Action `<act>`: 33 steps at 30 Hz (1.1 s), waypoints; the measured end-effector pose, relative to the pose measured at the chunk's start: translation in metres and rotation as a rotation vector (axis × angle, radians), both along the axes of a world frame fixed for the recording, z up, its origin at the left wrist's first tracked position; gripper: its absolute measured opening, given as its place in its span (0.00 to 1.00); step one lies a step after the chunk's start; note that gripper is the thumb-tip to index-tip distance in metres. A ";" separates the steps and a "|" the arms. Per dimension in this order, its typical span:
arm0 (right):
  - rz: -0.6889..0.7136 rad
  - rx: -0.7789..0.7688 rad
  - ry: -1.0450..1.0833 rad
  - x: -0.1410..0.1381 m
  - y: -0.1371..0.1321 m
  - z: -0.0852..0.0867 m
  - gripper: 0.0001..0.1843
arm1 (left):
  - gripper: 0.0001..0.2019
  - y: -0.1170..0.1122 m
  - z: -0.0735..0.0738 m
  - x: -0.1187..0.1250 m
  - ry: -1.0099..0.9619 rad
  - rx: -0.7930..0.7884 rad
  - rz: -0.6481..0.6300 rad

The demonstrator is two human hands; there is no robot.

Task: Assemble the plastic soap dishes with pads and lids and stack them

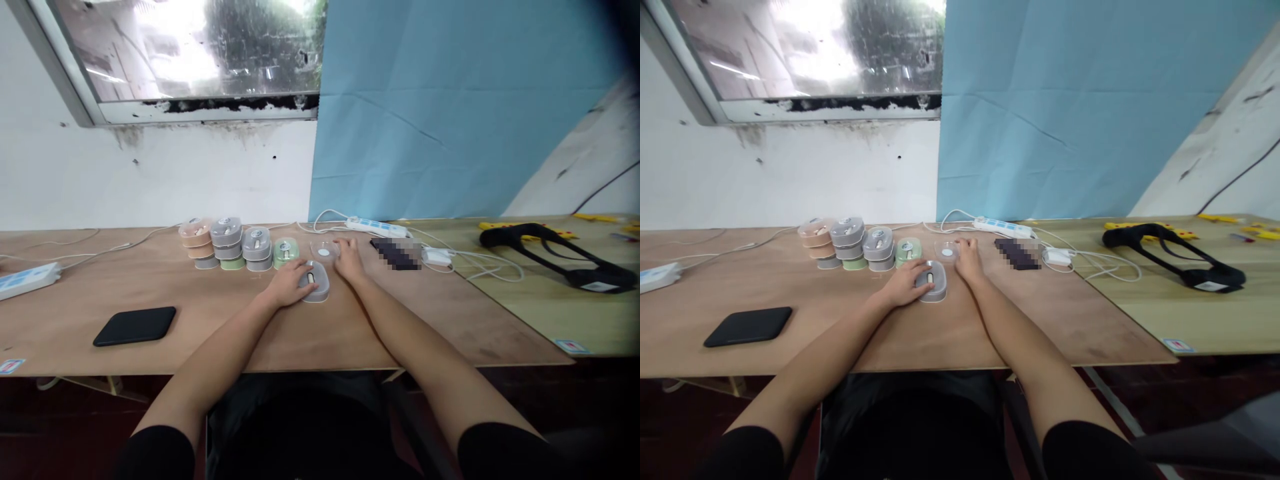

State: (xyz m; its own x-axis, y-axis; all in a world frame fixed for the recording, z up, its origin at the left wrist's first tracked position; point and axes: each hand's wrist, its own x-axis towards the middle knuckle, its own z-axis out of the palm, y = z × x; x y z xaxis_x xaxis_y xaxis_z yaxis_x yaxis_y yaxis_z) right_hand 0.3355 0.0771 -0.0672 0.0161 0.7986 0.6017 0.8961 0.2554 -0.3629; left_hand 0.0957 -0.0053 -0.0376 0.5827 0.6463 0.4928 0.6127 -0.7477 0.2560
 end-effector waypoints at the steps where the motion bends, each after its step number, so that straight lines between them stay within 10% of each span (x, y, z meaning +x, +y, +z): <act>1: -0.011 -0.015 0.022 0.000 0.000 0.000 0.28 | 0.27 0.000 0.000 0.000 0.005 -0.004 -0.001; 11: -0.024 -0.005 -0.061 -0.013 -0.016 0.014 0.13 | 0.28 -0.001 0.000 0.000 0.006 -0.025 0.001; 16: 0.028 -0.243 -0.177 -0.015 -0.011 0.009 0.15 | 0.27 -0.002 0.001 0.000 0.010 -0.046 -0.004; 26: 0.034 -0.202 -0.248 -0.007 -0.004 0.009 0.29 | 0.27 -0.004 0.004 0.000 0.027 -0.061 -0.031; 33: 0.005 -0.195 -0.274 -0.011 0.018 0.009 0.20 | 0.35 -0.008 0.007 0.000 0.091 -0.111 -0.094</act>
State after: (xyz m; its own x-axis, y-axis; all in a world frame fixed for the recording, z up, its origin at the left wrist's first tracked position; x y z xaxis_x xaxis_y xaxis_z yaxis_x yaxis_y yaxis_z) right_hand 0.3241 0.0951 -0.0580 -0.1292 0.8989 0.4186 0.9660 0.2094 -0.1515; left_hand 0.0961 -0.0128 -0.0310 0.6820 0.6347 0.3633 0.5662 -0.7727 0.2870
